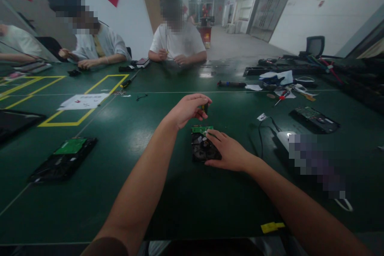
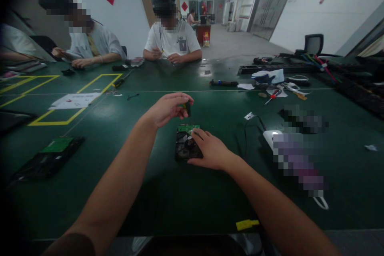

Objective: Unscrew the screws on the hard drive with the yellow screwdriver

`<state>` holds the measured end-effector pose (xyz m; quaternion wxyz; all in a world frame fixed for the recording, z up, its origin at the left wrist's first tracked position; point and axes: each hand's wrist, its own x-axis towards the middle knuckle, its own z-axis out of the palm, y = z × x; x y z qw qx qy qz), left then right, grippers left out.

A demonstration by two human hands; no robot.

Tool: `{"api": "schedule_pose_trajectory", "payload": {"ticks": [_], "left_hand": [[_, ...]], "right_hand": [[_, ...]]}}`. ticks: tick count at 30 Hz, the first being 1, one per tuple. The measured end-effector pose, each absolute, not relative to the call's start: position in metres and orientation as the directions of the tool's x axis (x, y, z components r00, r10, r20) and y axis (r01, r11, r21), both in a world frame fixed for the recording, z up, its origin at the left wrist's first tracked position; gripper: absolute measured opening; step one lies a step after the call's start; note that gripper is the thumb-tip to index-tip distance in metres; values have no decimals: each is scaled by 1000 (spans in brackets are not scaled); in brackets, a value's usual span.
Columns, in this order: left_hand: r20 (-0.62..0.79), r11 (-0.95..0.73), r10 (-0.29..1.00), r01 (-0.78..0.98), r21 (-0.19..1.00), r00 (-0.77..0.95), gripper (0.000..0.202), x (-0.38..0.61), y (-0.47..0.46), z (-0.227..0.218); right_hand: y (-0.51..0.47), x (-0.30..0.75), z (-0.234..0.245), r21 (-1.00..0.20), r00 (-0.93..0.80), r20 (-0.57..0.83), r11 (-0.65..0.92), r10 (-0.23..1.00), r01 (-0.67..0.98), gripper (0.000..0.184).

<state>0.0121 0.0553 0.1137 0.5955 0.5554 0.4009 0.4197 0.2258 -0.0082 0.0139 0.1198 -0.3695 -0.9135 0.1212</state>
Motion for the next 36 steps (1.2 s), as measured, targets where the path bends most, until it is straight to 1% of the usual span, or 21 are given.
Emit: {"api": "schedule_pose_trajectory", "payload": {"ticks": [5, 13, 19, 24, 30, 36], "left_hand": [[-14, 35, 936, -52, 998, 351, 15, 11, 55, 113], [-8, 53, 930, -113, 992, 367, 15, 11, 56, 113], [31, -19, 949, -39, 999, 315, 13, 12, 60, 107], [53, -57, 927, -1, 998, 370, 18, 11, 60, 105], [4, 11, 915, -33, 999, 403, 18, 14, 55, 109], [-21, 59, 929, -92, 994, 371, 15, 13, 60, 106]], "right_hand": [[-8, 226, 13, -314, -696, 131, 696, 706, 646, 95], [-9, 225, 17, -297, -696, 111, 692, 710, 658, 95], [-9, 225, 16, -293, -690, 118, 689, 714, 663, 94], [-9, 226, 15, -290, -693, 115, 692, 711, 661, 95], [-8, 226, 14, -304, -699, 117, 696, 705, 651, 96], [-8, 226, 13, -307, -685, 109, 680, 720, 666, 98]]}}
